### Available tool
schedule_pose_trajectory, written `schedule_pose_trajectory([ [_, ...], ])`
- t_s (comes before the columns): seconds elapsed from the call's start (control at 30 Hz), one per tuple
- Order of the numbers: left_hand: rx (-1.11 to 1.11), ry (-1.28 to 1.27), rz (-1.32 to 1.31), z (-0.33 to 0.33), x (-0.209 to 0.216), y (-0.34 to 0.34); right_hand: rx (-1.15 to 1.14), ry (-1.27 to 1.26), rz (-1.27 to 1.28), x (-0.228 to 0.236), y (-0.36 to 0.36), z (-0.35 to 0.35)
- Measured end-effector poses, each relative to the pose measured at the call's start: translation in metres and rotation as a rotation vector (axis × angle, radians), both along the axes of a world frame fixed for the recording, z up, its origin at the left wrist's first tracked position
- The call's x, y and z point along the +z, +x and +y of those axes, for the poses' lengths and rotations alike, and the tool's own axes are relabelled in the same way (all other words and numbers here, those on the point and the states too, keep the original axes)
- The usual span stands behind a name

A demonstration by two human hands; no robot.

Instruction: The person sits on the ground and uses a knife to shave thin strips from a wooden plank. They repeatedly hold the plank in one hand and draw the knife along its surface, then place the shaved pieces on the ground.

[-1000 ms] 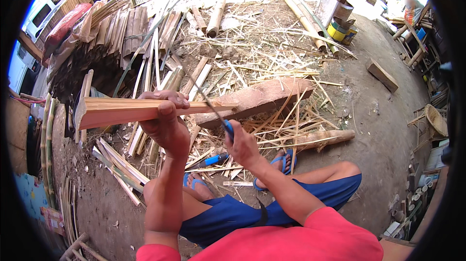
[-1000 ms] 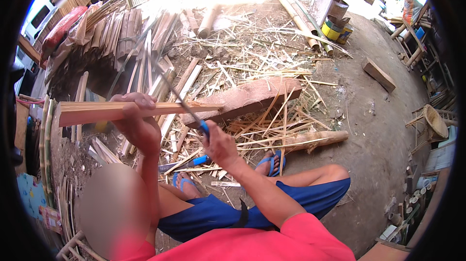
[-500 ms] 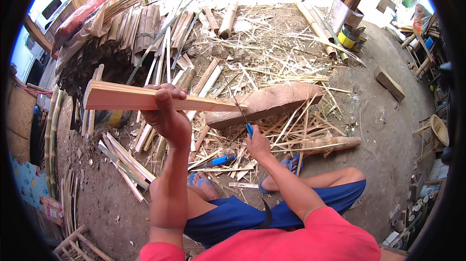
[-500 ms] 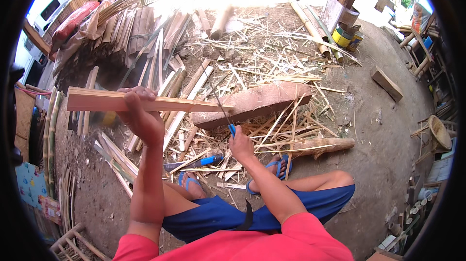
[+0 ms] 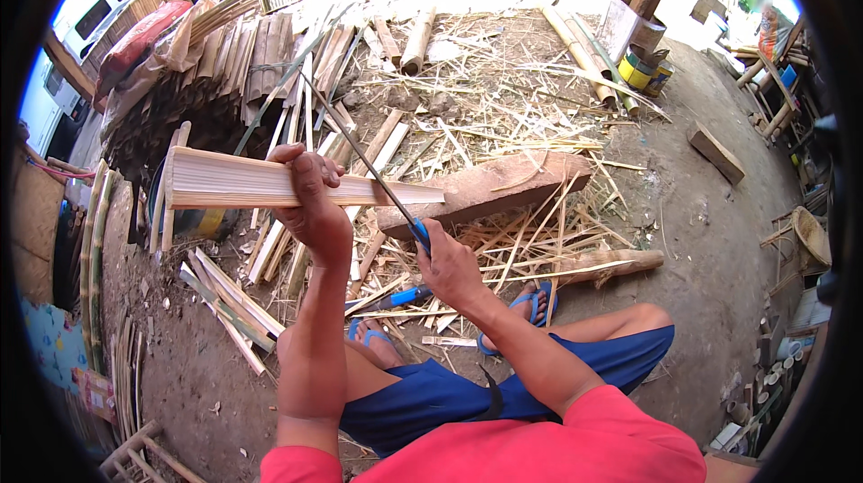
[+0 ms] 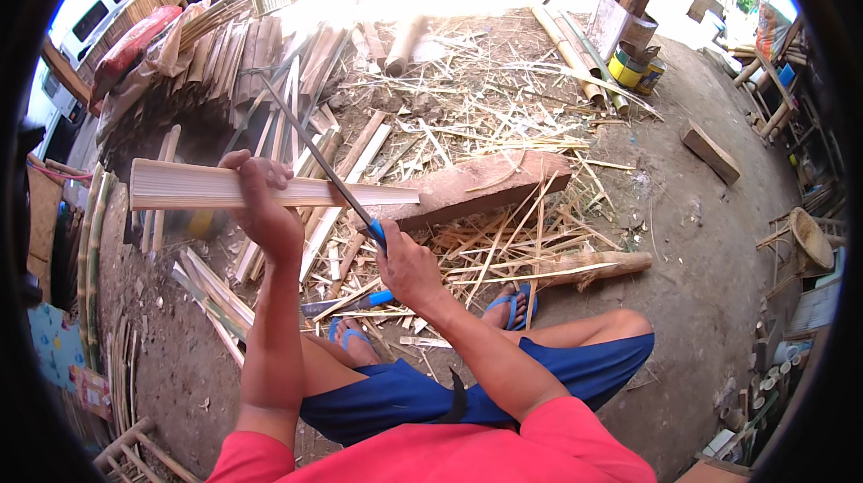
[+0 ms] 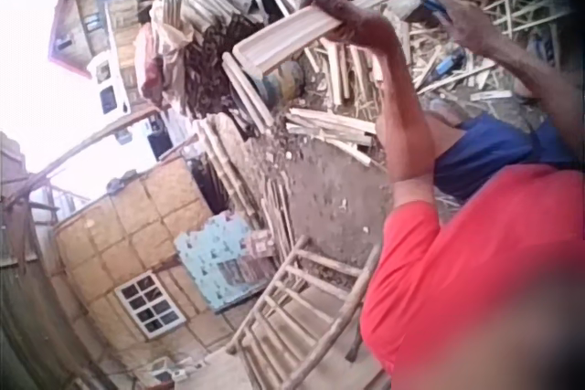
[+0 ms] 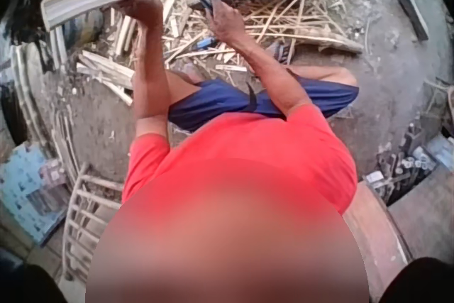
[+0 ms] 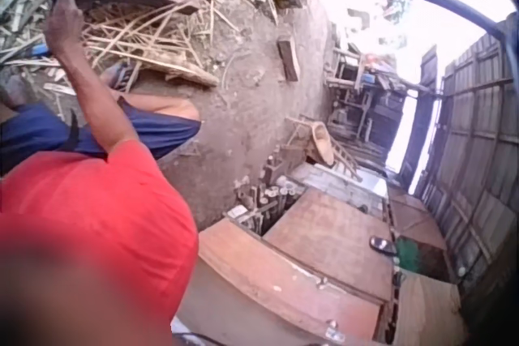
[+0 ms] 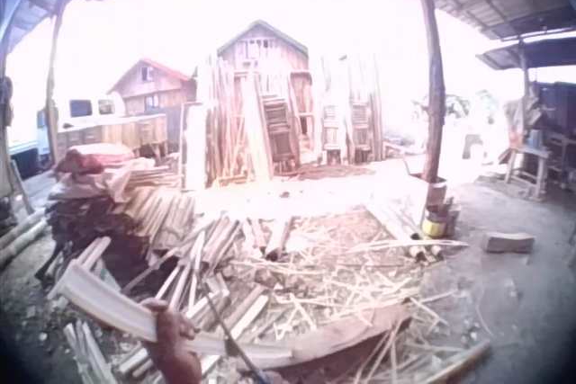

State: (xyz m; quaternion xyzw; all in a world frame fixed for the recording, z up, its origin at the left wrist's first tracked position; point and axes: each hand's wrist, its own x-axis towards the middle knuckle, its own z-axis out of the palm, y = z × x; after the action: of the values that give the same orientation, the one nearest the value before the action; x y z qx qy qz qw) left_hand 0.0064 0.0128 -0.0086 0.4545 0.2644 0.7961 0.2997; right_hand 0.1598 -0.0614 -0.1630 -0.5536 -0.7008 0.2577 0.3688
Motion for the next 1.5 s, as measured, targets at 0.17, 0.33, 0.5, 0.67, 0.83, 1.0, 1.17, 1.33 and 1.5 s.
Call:
schedule_pose_trajectory([
  [0.17,0.030,-0.011,-0.003,-0.005,-0.002,0.001,-0.319,-0.634,-0.293,-0.063,0.044,0.031],
  [0.33,0.167,-0.047,0.012,0.003,-0.009,0.010,-0.102,-0.460,-0.149,-0.038,0.044,0.013],
  [0.5,0.186,-0.111,0.065,0.017,-0.029,0.026,-0.097,-0.188,0.009,-0.005,0.010,-0.017],
  [0.67,0.244,-0.121,0.147,0.024,-0.033,0.017,-0.205,-0.371,-0.187,-0.076,0.034,0.002],
  [0.83,0.122,-0.185,0.219,0.032,-0.084,0.012,-0.265,-0.635,-0.274,-0.138,0.080,0.004],
  [1.0,-0.027,-0.754,0.625,0.045,-0.138,0.002,-0.267,-0.539,-0.111,-0.147,0.074,-0.018],
  [1.17,0.257,-0.567,0.516,0.074,-0.061,-0.088,-0.227,-0.498,-0.141,-0.127,0.059,-0.037],
  [1.33,0.364,-0.787,0.477,-0.007,-0.087,-0.176,-0.011,-0.445,-0.190,-0.083,0.026,-0.011],
  [1.5,0.324,-1.062,0.336,-0.091,-0.199,-0.242,0.203,-0.477,-0.240,-0.049,-0.038,0.012],
])
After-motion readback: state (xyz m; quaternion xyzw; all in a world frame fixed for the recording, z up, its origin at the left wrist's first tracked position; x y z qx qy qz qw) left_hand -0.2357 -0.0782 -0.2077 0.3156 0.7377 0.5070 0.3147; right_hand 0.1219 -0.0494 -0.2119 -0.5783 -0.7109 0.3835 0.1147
